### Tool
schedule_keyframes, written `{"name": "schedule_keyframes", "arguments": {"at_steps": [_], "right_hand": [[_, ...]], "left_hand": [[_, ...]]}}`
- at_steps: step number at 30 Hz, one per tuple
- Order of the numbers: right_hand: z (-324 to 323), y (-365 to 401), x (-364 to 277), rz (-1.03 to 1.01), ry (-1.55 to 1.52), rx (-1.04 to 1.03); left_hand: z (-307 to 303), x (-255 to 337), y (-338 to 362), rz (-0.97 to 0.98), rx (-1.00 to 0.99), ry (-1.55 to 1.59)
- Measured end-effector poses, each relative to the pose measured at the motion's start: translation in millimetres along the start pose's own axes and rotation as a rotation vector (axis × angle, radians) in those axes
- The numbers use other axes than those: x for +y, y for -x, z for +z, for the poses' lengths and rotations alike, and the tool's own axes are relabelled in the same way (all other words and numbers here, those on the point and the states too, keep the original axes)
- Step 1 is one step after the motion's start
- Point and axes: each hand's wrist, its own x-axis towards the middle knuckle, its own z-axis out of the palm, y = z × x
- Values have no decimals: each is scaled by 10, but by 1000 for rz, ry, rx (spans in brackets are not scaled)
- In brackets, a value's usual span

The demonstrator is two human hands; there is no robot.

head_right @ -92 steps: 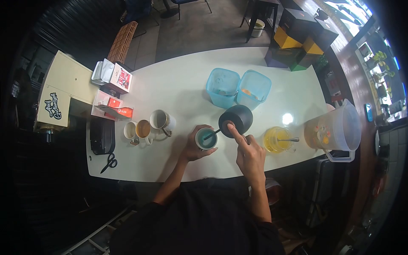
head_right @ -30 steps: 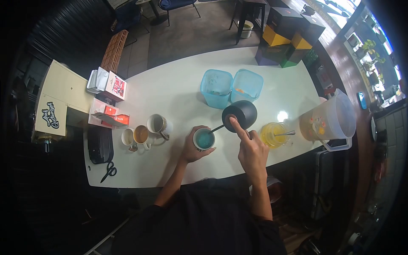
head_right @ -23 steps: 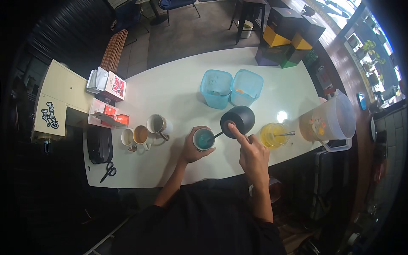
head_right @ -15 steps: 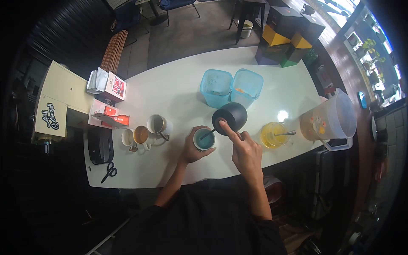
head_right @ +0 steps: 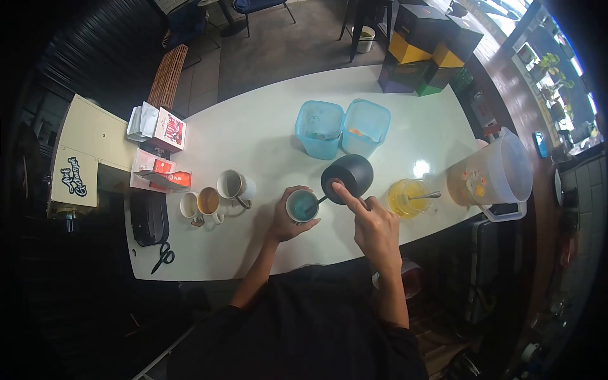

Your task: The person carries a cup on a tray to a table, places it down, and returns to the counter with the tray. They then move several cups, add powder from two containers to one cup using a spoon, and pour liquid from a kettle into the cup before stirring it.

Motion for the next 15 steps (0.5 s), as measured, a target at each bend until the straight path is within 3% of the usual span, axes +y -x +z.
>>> {"name": "schedule_keyframes", "arguments": {"at_steps": [15], "right_hand": [[-18, -14, 69, 39, 17, 103]], "left_hand": [[-10, 18, 0, -4, -14, 1]]}}
